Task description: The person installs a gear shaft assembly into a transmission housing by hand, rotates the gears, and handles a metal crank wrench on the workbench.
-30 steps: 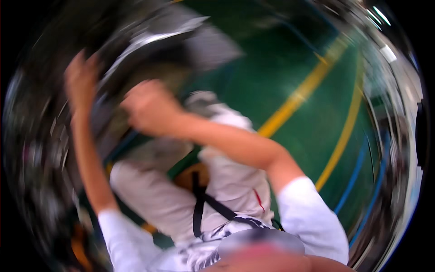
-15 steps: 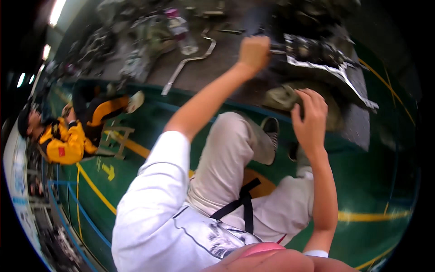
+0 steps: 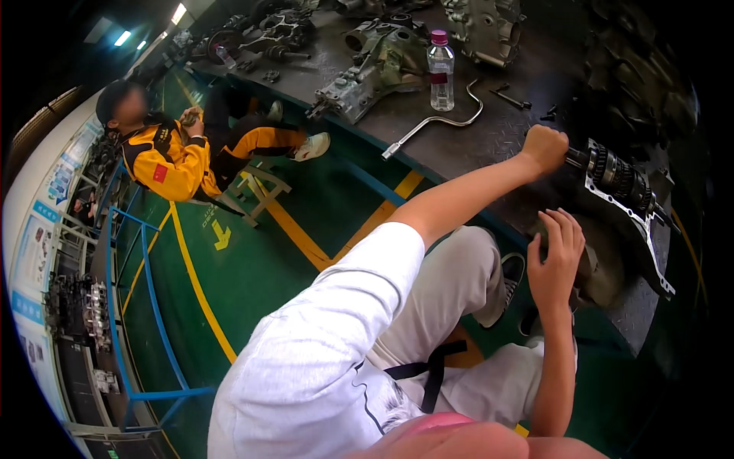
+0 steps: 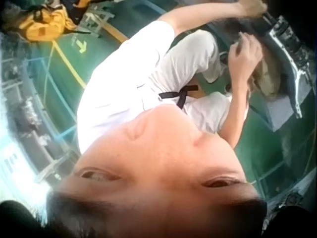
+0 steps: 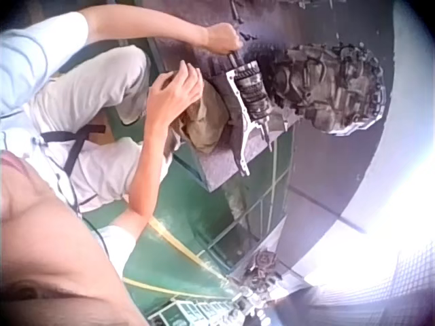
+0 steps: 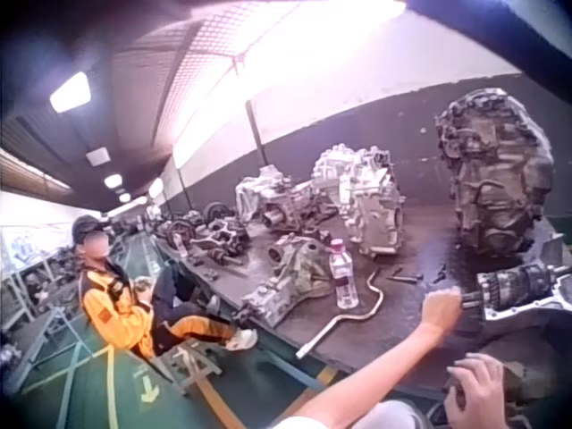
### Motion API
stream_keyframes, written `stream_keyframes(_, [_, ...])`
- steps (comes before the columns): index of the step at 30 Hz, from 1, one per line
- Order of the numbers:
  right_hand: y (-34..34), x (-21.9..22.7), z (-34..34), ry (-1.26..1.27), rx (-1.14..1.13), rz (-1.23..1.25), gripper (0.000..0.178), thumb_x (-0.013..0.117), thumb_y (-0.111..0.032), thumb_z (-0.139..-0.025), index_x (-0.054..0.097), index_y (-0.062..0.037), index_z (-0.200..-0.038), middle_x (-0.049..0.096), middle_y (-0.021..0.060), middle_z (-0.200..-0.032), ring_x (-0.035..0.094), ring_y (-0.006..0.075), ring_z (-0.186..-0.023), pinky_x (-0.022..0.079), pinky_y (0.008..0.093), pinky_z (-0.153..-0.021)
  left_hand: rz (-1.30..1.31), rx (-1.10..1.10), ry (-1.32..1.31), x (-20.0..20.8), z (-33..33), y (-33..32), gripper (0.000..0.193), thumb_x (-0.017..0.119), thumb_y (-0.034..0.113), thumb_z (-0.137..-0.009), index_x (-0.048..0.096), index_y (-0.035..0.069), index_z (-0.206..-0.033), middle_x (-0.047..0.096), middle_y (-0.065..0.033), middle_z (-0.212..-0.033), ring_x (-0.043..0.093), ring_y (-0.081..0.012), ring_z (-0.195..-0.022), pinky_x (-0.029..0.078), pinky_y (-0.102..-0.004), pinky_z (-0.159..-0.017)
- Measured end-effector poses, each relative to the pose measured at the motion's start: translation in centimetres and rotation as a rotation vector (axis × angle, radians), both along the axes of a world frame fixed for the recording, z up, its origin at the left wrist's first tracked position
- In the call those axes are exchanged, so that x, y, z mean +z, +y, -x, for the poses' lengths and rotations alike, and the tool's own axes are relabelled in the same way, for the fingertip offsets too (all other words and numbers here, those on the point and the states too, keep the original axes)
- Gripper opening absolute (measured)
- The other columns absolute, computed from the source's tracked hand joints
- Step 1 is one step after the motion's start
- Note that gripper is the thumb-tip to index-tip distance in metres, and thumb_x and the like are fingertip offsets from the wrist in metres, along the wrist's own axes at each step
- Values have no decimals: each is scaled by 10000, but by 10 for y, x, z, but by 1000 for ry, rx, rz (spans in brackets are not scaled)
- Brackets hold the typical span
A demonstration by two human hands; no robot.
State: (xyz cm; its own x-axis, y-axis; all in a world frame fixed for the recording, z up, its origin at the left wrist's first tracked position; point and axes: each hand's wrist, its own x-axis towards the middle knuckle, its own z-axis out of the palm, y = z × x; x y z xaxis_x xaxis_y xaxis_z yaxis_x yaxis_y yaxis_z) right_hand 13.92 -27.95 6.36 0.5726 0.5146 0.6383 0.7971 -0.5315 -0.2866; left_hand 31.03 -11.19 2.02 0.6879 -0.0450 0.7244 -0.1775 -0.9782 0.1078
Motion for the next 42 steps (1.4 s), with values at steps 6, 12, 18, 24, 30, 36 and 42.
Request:
stream_keyframes(6, [9,-3,0,10,55,34,289,562,-5,-752,573,-4,-1041,553,124,-1095,465,293,-1139,334,415,-992,-28,-52,286,26,4,3,183,611,216,-650,675,62,-726,660,-137,-722,653,-295,-658,510,-379,-604])
stream_keyframes(12, [16,-4,1,36,73,28,275,567,-2,-751,579,-2,-1025,553,126,-1096,463,306,-1133,335,416,-988,-40,-76,730,51,-6,19,326,602,301,-682,698,63,-884,671,-156,-903,653,-289,-863,512,-379,-736])
stream_keyframes(18, [7,-7,0,67,85,37,264,565,15,-747,581,-3,-1010,557,126,-1088,462,312,-1138,329,417,-997,96,-186,1102,56,-17,14,369,576,325,-672,694,65,-906,672,-134,-899,642,-280,-881,496,-372,-734])
stream_keyframes(24, [-6,5,-16,-138,-171,51,403,570,-13,-762,546,-40,-1162,539,140,-1208,457,314,-1184,310,411,-1017,18,-63,607,31,-13,8,322,603,331,-630,713,87,-808,678,-133,-840,656,-293,-815,507,-384,-689])
stream_keyframes(30, [9,-4,-6,-200,-97,254,485,588,-111,-814,478,-75,-1284,496,113,-1284,411,287,-1243,273,421,-1061,5,69,336,14,7,9,238,634,305,-622,713,108,-729,673,-107,-734,667,-268,-727,513,-376,-661])
stream_keyframes(36, [-29,5,-41,-162,-198,-44,390,625,-204,-782,563,-21,-1120,580,164,-1093,523,331,-1038,366,427,-944,-34,-42,154,24,11,-4,110,592,200,-778,658,121,-740,629,-133,-679,628,-296,-595,464,-414,-480])
stream_keyframes(42, [-47,-31,-64,-67,-223,-307,420,659,-313,-730,585,-7,-1008,599,152,-954,564,327,-916,428,426,-846,-266,63,25,-26,-28,54,238,597,219,-813,639,144,-1035,668,-84,-913,648,-282,-746,518,-391,-595])
